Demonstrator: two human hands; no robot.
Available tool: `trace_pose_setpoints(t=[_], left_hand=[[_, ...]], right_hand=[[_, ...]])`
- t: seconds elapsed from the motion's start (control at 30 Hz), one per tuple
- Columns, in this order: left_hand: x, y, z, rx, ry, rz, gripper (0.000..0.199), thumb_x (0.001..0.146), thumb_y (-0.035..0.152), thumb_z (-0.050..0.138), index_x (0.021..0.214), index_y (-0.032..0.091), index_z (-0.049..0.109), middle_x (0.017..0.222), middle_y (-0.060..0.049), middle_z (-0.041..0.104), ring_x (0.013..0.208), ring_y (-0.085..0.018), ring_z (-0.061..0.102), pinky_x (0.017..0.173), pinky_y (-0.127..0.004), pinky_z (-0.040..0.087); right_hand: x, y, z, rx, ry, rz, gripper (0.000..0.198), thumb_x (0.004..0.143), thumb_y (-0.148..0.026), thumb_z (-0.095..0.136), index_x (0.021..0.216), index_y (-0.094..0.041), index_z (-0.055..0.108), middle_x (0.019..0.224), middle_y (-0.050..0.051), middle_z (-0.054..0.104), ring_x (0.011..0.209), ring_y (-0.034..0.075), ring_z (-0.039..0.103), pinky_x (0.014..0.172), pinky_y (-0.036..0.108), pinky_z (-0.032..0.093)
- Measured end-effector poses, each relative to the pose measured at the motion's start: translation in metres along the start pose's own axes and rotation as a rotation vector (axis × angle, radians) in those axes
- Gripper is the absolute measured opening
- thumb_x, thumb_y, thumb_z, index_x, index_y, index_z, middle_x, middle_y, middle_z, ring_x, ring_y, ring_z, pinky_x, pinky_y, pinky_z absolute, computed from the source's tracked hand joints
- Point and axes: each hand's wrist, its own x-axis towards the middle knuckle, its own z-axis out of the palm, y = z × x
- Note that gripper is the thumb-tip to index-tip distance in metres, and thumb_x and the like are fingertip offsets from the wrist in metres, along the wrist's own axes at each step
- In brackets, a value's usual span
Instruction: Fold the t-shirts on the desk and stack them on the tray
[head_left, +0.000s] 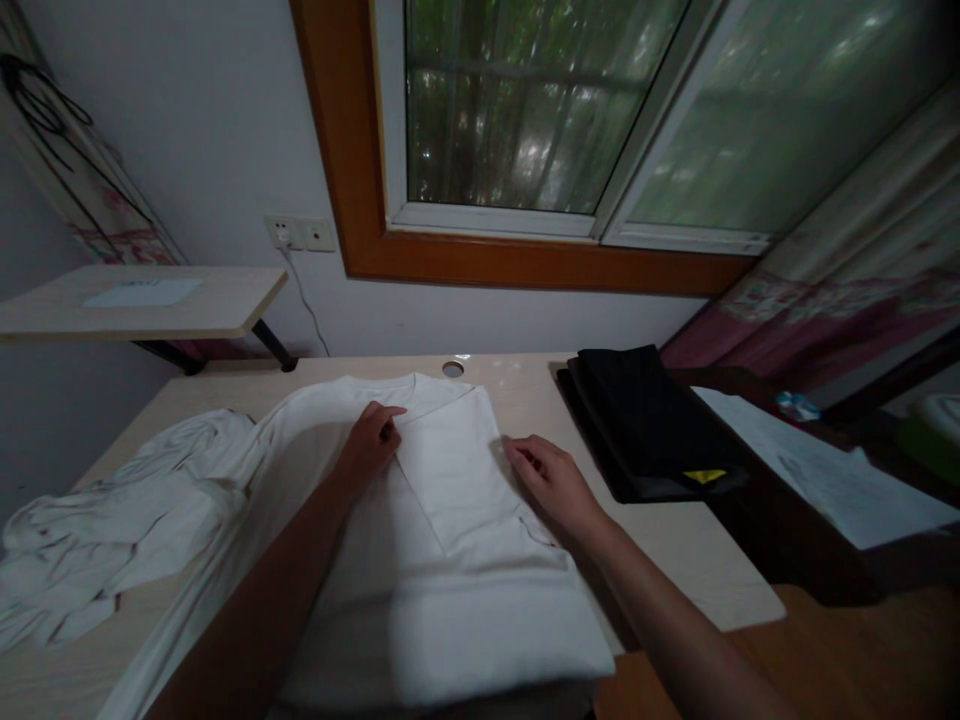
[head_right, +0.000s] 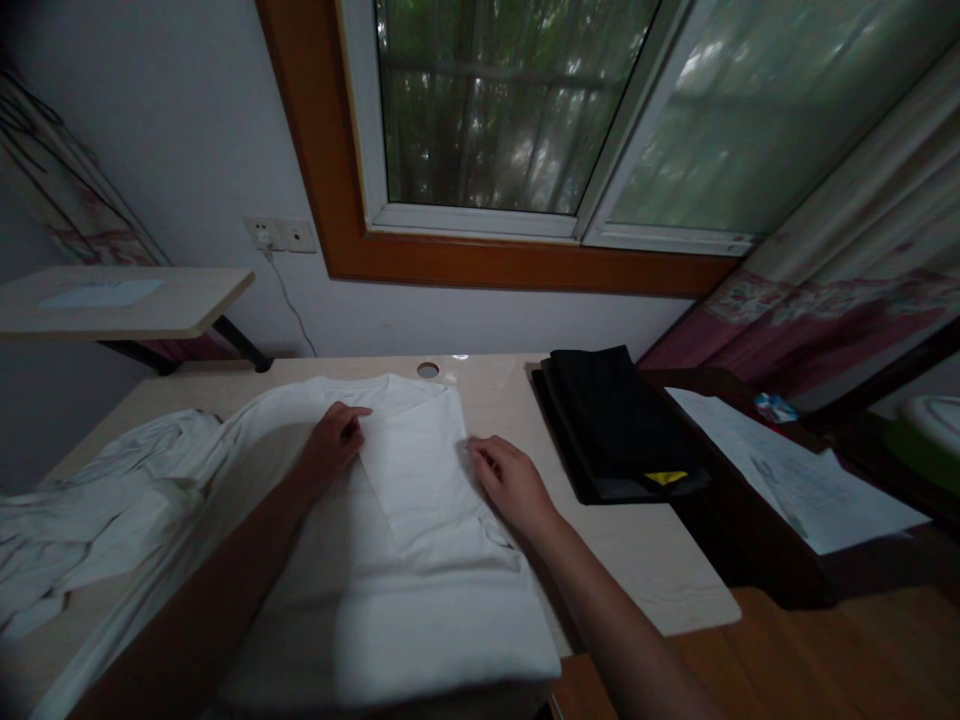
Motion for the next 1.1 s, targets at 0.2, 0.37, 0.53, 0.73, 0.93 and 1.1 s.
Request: trace_pose_setpoints(t=[0.2,0.37,0.53,0.73,0.93,1.1], left_hand=[[-0.004,-0.010,0.007,0.012,-0.087,0.037,0.043,0.078,0.006,0.049,0.116,0.018,0.065,0.101,-0.004,0.053,0.077,-0.013,0.055,0.079,-0.030,0.050],[-0.004,-0.016,0.009,0.014,-0.099,0.041,0.039,0.082,0.008,0.050,0.116,0.018,0.064,0.102,-0.004,0.053,0.079,-0.014,0.054,0.081,-0.031,0.049],[-0.004,-0.013,0.007,0.003,-0.108,0.055,0.033,0.086,0.010,0.050,0.114,0.019,0.065,0.104,-0.004,0.055,0.079,-0.013,0.055,0.081,-0.031,0.049],[-0.004,-0.008,0.006,-0.016,-0.116,0.069,0.030,0.087,0.012,0.051,0.111,0.019,0.067,0.105,-0.004,0.056,0.081,-0.014,0.056,0.082,-0.031,0.050],[-0.006,-0.007,0.007,-0.049,-0.213,0.151,0.035,0.085,0.008,0.049,0.110,0.021,0.069,0.105,-0.006,0.059,0.088,-0.016,0.059,0.079,-0.029,0.050],[-0.007,-0.010,0.008,-0.034,-0.200,0.153,0.041,0.081,0.003,0.047,0.110,0.020,0.070,0.104,-0.006,0.059,0.087,-0.015,0.059,0.080,-0.029,0.049]], right_hand=[[-0.004,0.021,-0.007,0.063,-0.209,0.050,0.023,0.095,-0.040,0.059,0.105,-0.020,0.059,0.090,0.003,0.063,0.079,0.018,0.059,0.074,0.031,0.048],[-0.011,0.023,-0.015,0.104,-0.378,0.063,0.046,0.083,-0.032,0.072,0.123,-0.019,0.054,0.096,0.003,0.057,0.080,0.017,0.056,0.073,0.030,0.048],[-0.016,0.020,-0.018,0.018,-0.471,0.037,0.072,0.074,-0.024,0.077,0.139,-0.023,0.048,0.095,0.002,0.057,0.084,0.019,0.057,0.078,0.032,0.048],[-0.020,0.021,-0.024,-0.028,-0.484,0.039,0.065,0.076,-0.015,0.066,0.138,-0.024,0.046,0.084,-0.002,0.057,0.073,0.016,0.056,0.070,0.028,0.045],[-0.020,0.027,-0.034,-0.042,-0.514,0.105,0.057,0.079,-0.019,0.065,0.134,-0.024,0.049,0.080,-0.003,0.059,0.068,0.015,0.056,0.063,0.025,0.041],[-0.013,0.015,-0.041,-0.067,-0.516,0.050,0.052,0.083,-0.021,0.063,0.134,-0.023,0.053,0.080,-0.001,0.061,0.068,0.016,0.057,0.064,0.027,0.044]])
